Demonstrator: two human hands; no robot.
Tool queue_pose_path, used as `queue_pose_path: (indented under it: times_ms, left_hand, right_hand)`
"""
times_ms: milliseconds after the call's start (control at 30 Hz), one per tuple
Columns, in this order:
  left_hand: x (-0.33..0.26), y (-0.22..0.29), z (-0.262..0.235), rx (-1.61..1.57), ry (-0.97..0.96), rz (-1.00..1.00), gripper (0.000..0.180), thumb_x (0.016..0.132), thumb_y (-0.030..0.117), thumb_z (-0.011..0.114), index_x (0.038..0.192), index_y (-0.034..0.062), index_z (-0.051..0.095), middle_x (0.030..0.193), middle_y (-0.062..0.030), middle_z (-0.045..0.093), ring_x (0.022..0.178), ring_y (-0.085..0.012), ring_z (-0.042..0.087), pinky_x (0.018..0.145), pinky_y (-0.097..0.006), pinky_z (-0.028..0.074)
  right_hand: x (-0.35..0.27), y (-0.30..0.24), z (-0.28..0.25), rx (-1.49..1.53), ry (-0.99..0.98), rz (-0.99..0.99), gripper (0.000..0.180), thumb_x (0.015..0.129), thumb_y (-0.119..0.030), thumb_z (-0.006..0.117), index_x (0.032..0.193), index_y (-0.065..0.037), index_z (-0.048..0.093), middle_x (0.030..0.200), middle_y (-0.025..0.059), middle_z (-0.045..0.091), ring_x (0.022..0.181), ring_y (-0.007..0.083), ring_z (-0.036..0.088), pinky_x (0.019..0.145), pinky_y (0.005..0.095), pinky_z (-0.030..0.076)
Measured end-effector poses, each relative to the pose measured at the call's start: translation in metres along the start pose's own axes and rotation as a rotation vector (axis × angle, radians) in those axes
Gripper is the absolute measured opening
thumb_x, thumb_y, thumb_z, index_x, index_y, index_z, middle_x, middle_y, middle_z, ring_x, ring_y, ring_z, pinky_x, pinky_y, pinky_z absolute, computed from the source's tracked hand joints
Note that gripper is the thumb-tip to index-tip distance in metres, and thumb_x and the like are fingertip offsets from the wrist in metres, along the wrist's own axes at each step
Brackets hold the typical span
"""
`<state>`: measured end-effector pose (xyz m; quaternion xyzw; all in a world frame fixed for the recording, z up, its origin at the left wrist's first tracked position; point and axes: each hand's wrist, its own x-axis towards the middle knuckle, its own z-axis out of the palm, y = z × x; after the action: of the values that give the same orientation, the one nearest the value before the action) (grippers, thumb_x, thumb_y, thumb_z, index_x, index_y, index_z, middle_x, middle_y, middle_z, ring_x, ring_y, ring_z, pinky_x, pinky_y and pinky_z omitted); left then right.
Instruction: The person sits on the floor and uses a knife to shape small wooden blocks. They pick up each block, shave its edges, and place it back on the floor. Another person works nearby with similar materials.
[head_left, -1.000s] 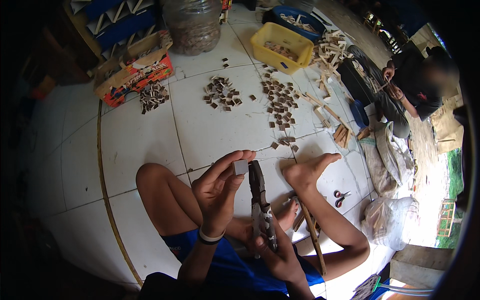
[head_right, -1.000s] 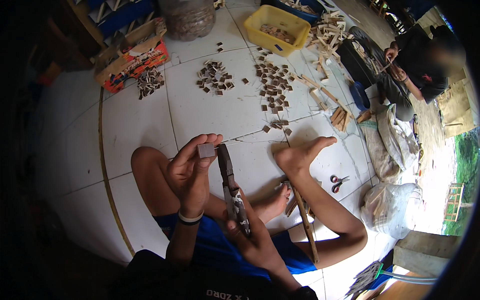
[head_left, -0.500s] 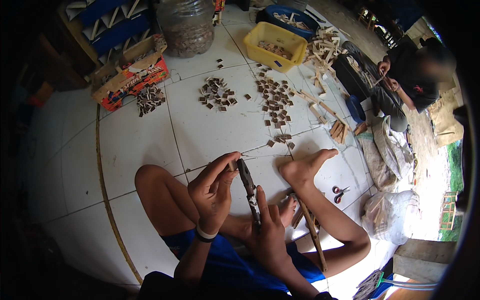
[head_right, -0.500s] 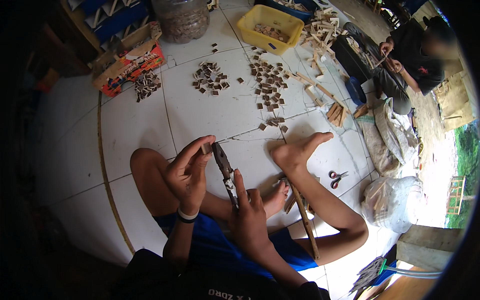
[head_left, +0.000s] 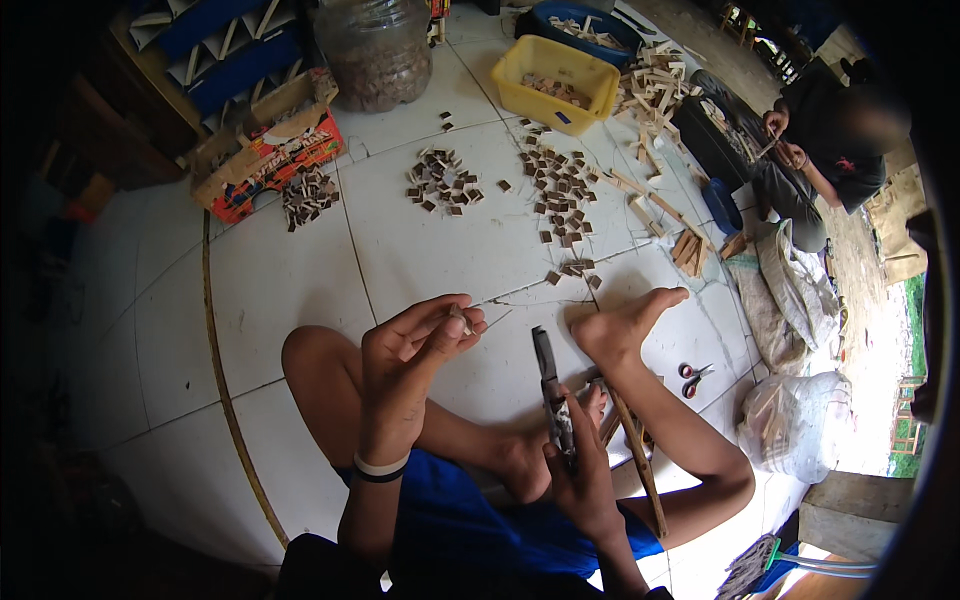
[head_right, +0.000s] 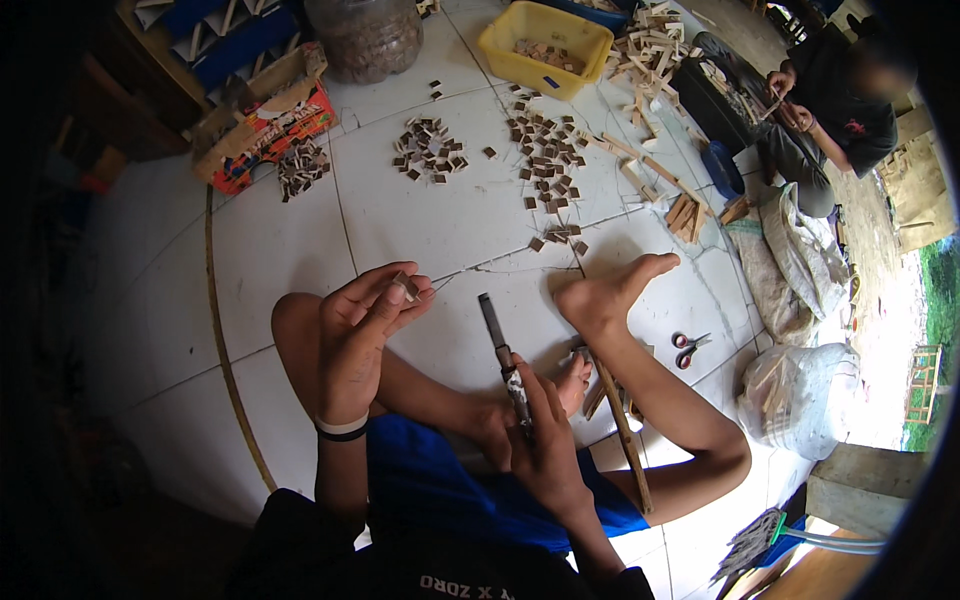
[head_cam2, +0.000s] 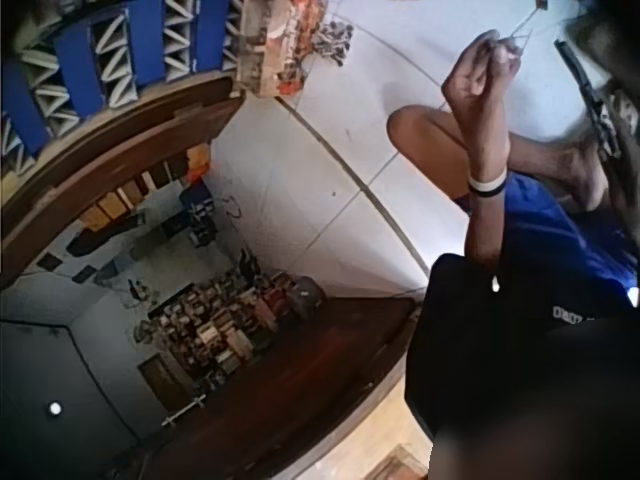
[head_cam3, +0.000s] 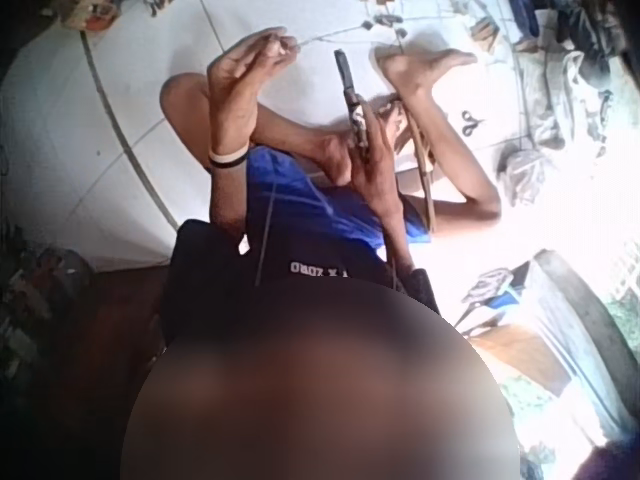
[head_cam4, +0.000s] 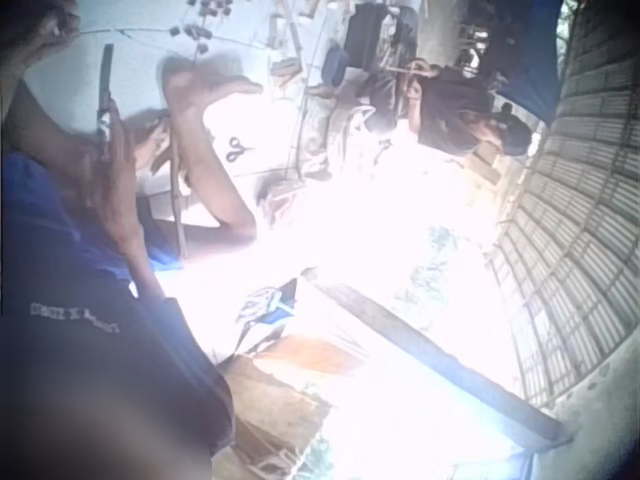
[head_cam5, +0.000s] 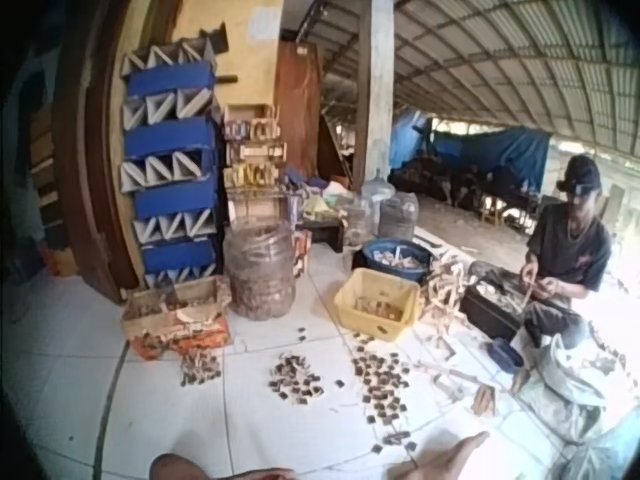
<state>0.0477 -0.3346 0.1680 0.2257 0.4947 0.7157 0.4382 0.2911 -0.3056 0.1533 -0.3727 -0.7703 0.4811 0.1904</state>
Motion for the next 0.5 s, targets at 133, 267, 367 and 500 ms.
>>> queue_pose_path:
  times_ms: [133, 267, 367, 500]
  left_hand:
    - [-0.008, 0.007, 0.005, 0.006, -0.002, -0.036, 0.029, 0.101, 0.01, 0.069, 0.123, -0.0094, 0.067, 0.108, -0.0169, 0.075, 0.104, -0.0232, 0.074, 0.099, -0.039, 0.06]
    - [-0.018, 0.015, 0.01, 0.064, -0.032, -0.044, 0.03, 0.102, 0.009, 0.065, 0.126, -0.0106, 0.064, 0.109, -0.0167, 0.073, 0.107, -0.0244, 0.072, 0.105, -0.047, 0.057]
    - [-0.02, 0.019, 0.013, 0.05, -0.02, -0.022, 0.027, 0.098, 0.002, 0.069, 0.122, -0.0111, 0.067, 0.104, -0.0187, 0.076, 0.101, -0.0236, 0.075, 0.098, -0.039, 0.06]
    - [-0.022, 0.022, 0.016, 0.044, -0.021, -0.026, 0.028, 0.097, 0.001, 0.069, 0.122, -0.0118, 0.067, 0.102, -0.0187, 0.076, 0.101, -0.0233, 0.075, 0.097, -0.039, 0.061]
  right_hand:
    - [-0.005, -0.002, -0.002, -0.029, -0.036, -0.066, 0.065, 0.095, 0.0, 0.062, 0.156, 0.001, 0.04, 0.138, 0.0248, 0.053, 0.126, 0.0427, 0.055, 0.108, 0.0453, 0.044]
    - [-0.006, -0.006, -0.005, -0.042, -0.018, -0.12, 0.065, 0.093, 0.002, 0.063, 0.154, 0.001, 0.042, 0.133, 0.0252, 0.054, 0.122, 0.0425, 0.057, 0.102, 0.0446, 0.048]
    - [-0.007, -0.009, -0.009, -0.038, -0.022, -0.141, 0.064, 0.092, 0.003, 0.063, 0.153, 0.004, 0.042, 0.133, 0.0259, 0.054, 0.122, 0.0427, 0.056, 0.103, 0.0446, 0.047]
    - [-0.008, -0.011, -0.011, -0.033, 0.014, -0.14, 0.072, 0.087, 0.007, 0.064, 0.155, -0.007, 0.046, 0.131, 0.0244, 0.054, 0.117, 0.0439, 0.061, 0.096, 0.0453, 0.054]
